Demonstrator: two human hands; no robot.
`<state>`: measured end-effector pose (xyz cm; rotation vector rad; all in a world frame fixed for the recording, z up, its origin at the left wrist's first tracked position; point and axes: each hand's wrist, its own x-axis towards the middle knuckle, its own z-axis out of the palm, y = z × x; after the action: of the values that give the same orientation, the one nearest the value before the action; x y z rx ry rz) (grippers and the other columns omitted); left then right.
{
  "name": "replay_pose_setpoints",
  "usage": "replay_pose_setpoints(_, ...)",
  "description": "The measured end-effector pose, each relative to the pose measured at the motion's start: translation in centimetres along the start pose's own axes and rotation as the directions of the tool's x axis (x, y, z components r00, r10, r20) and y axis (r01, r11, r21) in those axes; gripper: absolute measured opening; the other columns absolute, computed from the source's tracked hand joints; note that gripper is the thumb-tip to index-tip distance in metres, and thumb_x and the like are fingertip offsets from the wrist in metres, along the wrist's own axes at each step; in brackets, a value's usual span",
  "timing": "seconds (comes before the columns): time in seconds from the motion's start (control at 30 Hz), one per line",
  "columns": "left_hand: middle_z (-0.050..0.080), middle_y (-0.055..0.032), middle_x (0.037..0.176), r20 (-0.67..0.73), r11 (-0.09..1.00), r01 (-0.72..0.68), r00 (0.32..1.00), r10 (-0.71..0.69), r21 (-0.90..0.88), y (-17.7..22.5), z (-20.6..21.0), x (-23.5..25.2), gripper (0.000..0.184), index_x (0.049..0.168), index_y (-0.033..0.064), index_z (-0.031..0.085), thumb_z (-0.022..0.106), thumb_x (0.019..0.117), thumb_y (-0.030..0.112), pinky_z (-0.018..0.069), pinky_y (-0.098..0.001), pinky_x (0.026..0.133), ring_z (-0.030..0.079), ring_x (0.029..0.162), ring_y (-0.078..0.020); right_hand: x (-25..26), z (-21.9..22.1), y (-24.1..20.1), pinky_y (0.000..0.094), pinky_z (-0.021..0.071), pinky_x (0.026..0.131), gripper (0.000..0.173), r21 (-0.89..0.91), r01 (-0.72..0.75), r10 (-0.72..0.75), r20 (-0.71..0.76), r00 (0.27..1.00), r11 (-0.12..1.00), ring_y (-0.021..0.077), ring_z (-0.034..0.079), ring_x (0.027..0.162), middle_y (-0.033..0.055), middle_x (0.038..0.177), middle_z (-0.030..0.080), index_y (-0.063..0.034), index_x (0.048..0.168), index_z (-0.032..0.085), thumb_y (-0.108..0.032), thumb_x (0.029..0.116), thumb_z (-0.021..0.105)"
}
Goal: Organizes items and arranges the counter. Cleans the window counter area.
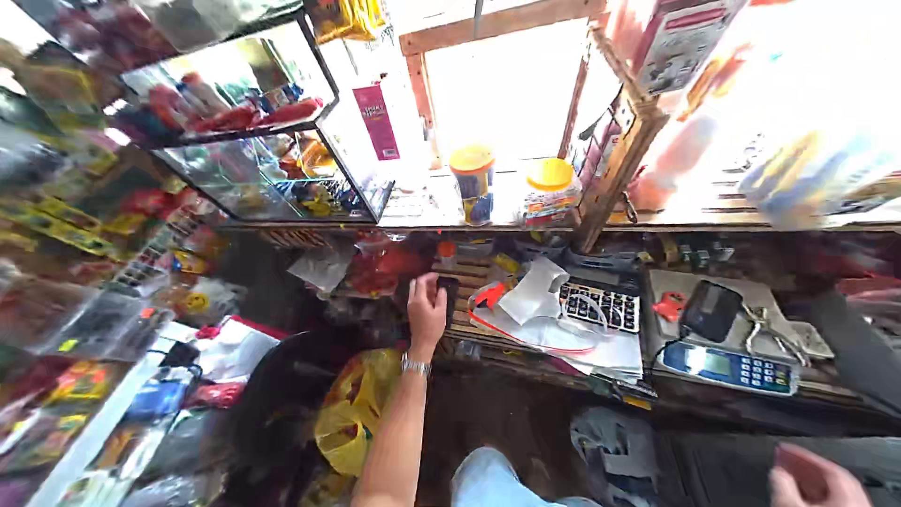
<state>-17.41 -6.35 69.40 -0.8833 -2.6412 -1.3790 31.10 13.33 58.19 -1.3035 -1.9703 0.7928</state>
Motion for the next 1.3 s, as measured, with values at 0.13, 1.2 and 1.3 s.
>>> replay_pose_setpoints(0.13, 0.058, -0.0263, 0.136, -0.039, 0.980, -0.197, 0.979, 0.199, 0.041, 5.6, 1.0, 11.5, 0.040, 0.137, -0.0007, 0.057, 0.059, 0.0977, 0.007, 0.0524, -0.0506, 0.101, 0.061, 0.121, -0.0381, 7.8, 1.8, -11.9, 0.0421, 0.0571, 0.089, 0.029, 0.022, 0.531, -0.530, -0.022, 0.848, 0.847, 0.0317, 0.068, 0.098, 0.0262, 0.105, 0.068, 0.0091, 0.112, 0.067, -0.014, 0.0991, 0.054)
replay_pose_setpoints(1.2, 0.026, -0.0216, 0.165, 0.224, 0.832, -0.439, 0.821, 0.525, -0.340, 3.2, 3.5, 27.3, 0.115, 0.161, 0.0148, 0.028, 0.093, 0.0698, 0.040, 0.0427, -0.0544, 0.113, 0.039, 0.146, -0.0384, 27.0, 29.5, -31.9, 0.0673, 0.0337, 0.111, 0.121, -0.030, 0.021, -0.027, -0.250, 0.968, 0.999, 0.0536, 0.028, 0.145, 0.0321, 0.161, 0.020, -0.0091, 0.156, 0.031, -0.035, 0.0580, 0.098)
replay_pose_setpoints(1.3, 0.049, -0.0235, 0.144, 0.117, 0.854, -0.420, 0.874, 0.472, -0.308, 4.7, 6.0, 27.7, 0.108, 0.155, 0.0158, 0.041, 0.097, 0.0639, 0.035, 0.0593, -0.0504, 0.092, 0.061, 0.122, -0.0345, 27.1, 29.5, -31.9, 0.0660, 0.0351, 0.111, 0.116, -0.025, 0.033, -0.038, -0.240, 0.970, 0.999, 0.0524, 0.028, 0.145, 0.0321, 0.161, 0.020, -0.0074, 0.153, 0.034, -0.034, 0.0594, 0.097)
